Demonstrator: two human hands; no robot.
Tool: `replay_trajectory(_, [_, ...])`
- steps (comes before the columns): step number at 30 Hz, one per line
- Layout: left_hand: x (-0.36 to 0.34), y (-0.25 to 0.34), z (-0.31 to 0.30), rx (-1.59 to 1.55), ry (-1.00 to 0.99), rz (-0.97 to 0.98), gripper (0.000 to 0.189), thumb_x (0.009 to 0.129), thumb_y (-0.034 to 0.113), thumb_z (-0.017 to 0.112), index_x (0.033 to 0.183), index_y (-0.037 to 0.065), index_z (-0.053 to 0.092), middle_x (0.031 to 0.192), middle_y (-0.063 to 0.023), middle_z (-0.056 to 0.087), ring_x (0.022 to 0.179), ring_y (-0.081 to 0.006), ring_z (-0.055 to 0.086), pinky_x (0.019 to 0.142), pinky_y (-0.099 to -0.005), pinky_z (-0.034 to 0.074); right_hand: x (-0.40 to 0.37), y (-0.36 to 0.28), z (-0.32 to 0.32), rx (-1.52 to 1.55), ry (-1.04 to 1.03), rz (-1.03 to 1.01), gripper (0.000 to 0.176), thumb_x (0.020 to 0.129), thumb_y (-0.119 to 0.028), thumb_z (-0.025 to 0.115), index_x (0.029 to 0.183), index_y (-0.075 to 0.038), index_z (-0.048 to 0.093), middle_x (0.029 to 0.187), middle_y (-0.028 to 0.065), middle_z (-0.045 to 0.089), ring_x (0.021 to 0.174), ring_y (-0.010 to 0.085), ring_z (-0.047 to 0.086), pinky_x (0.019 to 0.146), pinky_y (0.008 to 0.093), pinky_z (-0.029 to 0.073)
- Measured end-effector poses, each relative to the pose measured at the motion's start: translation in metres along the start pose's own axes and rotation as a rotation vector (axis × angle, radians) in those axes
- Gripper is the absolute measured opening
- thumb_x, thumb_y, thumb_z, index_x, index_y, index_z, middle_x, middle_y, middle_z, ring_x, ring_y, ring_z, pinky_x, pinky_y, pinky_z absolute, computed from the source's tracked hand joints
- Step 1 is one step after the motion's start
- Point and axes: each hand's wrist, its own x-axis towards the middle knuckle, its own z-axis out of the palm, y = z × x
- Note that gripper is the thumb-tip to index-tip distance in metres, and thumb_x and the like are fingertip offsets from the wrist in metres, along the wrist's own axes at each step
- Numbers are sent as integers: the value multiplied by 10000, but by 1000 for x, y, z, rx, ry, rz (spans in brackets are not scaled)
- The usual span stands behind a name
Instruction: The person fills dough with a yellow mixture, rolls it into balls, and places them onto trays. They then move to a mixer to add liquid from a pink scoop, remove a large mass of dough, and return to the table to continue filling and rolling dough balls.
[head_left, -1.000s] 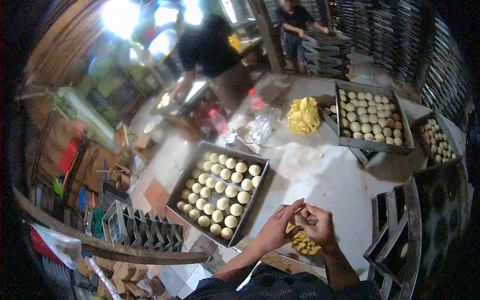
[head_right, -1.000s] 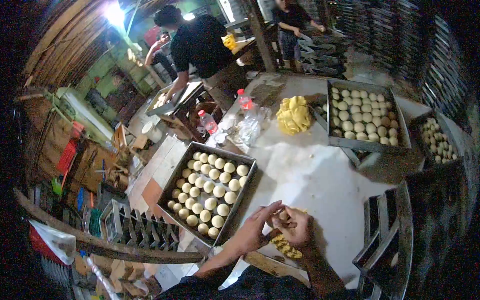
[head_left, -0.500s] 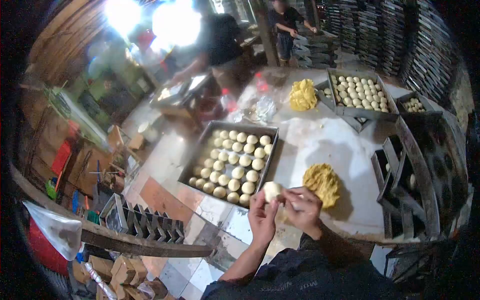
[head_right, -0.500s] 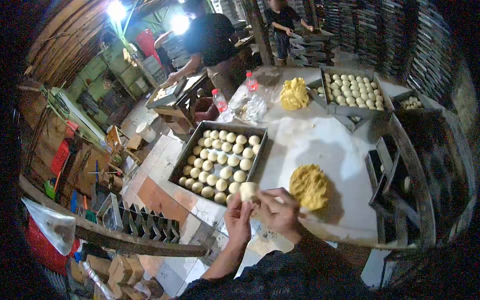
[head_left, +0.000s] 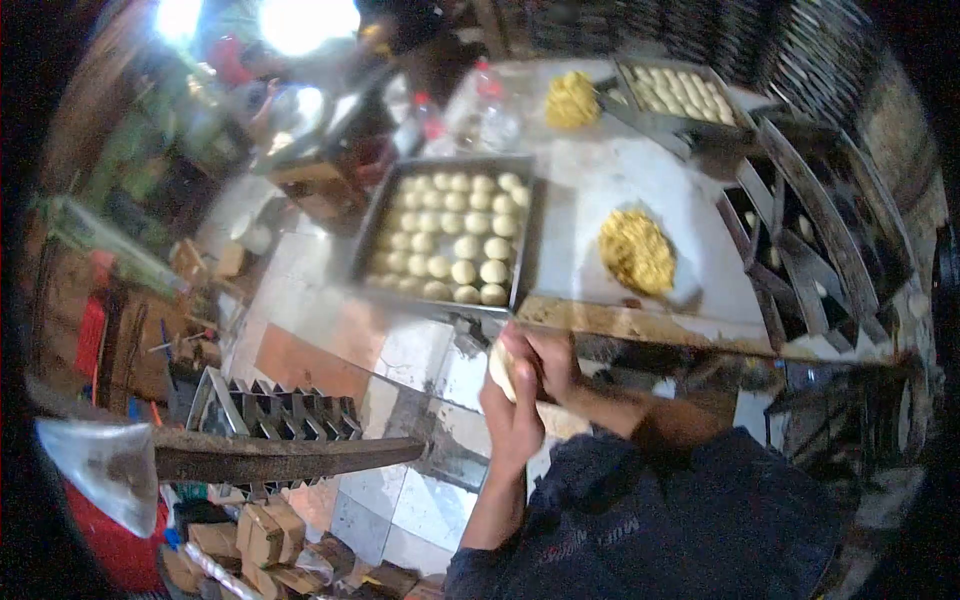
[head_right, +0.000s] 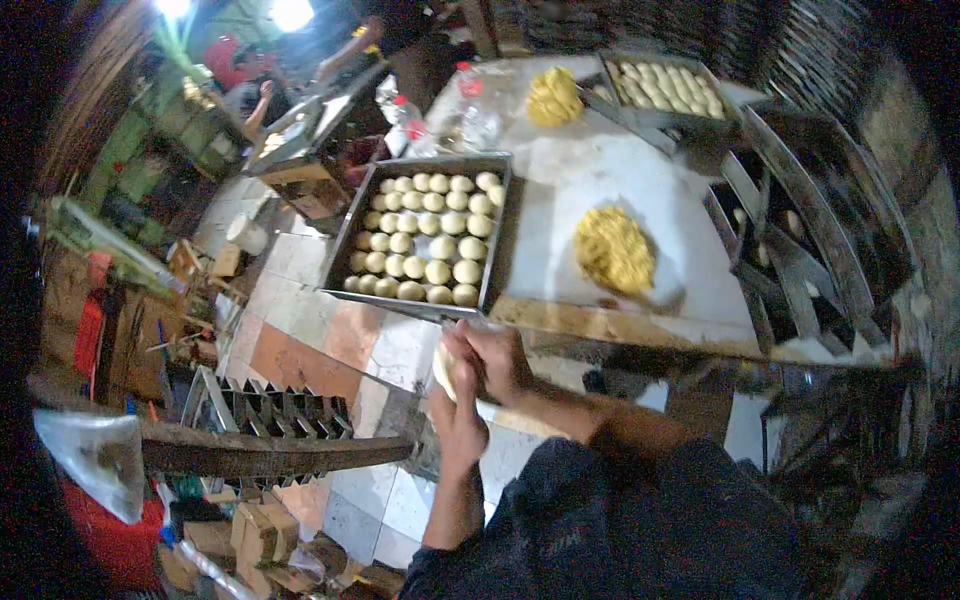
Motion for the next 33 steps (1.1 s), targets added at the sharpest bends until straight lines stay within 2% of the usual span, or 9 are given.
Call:
replay_trajectory(2, [8, 5, 6, 19, 13, -144, 391, 967, 285, 544, 1093, -78, 614, 979, -92, 673, 928, -180, 621, 815, -303, 484, 19, 22, -9, -12, -46, -124, 249, 917, -228, 550, 866, 4, 623, 708, 150, 606, 643, 314, 608, 587, 395, 476])
replay_trajectory(6, [28, -15, 23, -638, 46, -401, 293, 968, 223, 543, 1050, -45, 629, 1009, -96, 661, 902, -173, 633, 801, -305, 501, 34, 29, -49, 0, -65, 62, 305, 972, -246, 426, 930, -10, 616, 994, 189, 457, 905, 297, 547, 776, 374, 450])
replay_trajectory(8, [28, -46, 39, -223, -213, -535, 298, 966, 223, 544, 1096, -38, 605, 1055, -99, 651, 949, -173, 630, 787, -316, 512, 29, 53, -58, 43, 31, 26, 336, 982, -284, 419, 944, -8, 606, 914, 167, 506, 816, 264, 565, 725, 353, 453])
replay_trajectory(10, [37, -66, 66, -531, -216, -413, 302, 958, 221, 555, 1129, -28, 581, 1101, -103, 640, 998, -180, 628, 811, -324, 527, 33, 73, -89, 38, -136, 206, 362, 985, -314, 426, 916, -2, 597, 827, 152, 546, 734, 235, 571, 683, 341, 459])
replay_trajectory(13, [64, -72, 73, -720, -238, -740, 392, 946, 240, 563, 1204, -54, 537, 1188, -153, 602, 1134, -237, 577, 1018, -391, 443, 48, 100, -139, -44, -193, 240, 134, 880, -123, 611, 880, 5, 649, 772, 92, 635, 718, 182, 608, 653, 312, 485])
replay_trajectory(17, [104, -66, 96, -702, -300, -596, 481, 927, 226, 564, 1267, -101, 474, 1310, -226, 503, 1211, -292, 512, 1055, -411, 395, 52, 191, -232, -736, 128, 196, 237, 773, -142, 722, 931, 28, 672, 937, 182, 689, 852, 314, 672, 792, 381, 520])
replay_trajectory(20, [127, -85, 113, -713, -364, -551, 442, 949, 164, 516, 1313, -79, 453, 1429, -193, 403, 1312, -315, 409, 1082, -449, 341, 60, 213, -250, -810, 57, 303, 266, 752, -150, 731, 933, 34, 666, 946, 201, 676, 870, 359, 655, 806, 411, 514])
replay_trajectory(29, [159, -90, 169, -552, -378, -617, 505, 953, 128, 515, 1391, -61, 349, 1385, -177, 445, 1275, -275, 446, 1073, -420, 352, 86, 234, -292, -358, 38, 617, 149, 748, -73, 626, 859, 16, 674, 839, 180, 672, 807, 303, 674, 741, 368, 535])
replay_trajectory(33, [172, -98, 189, -519, -356, -686, 526, 950, 152, 538, 1402, -37, 347, 1298, -161, 526, 1219, -259, 500, 1038, -419, 396, 95, 244, -294, -362, -162, 506, 149, 745, -73, 634, 853, 24, 669, 837, 180, 677, 769, 307, 676, 736, 374, 539])
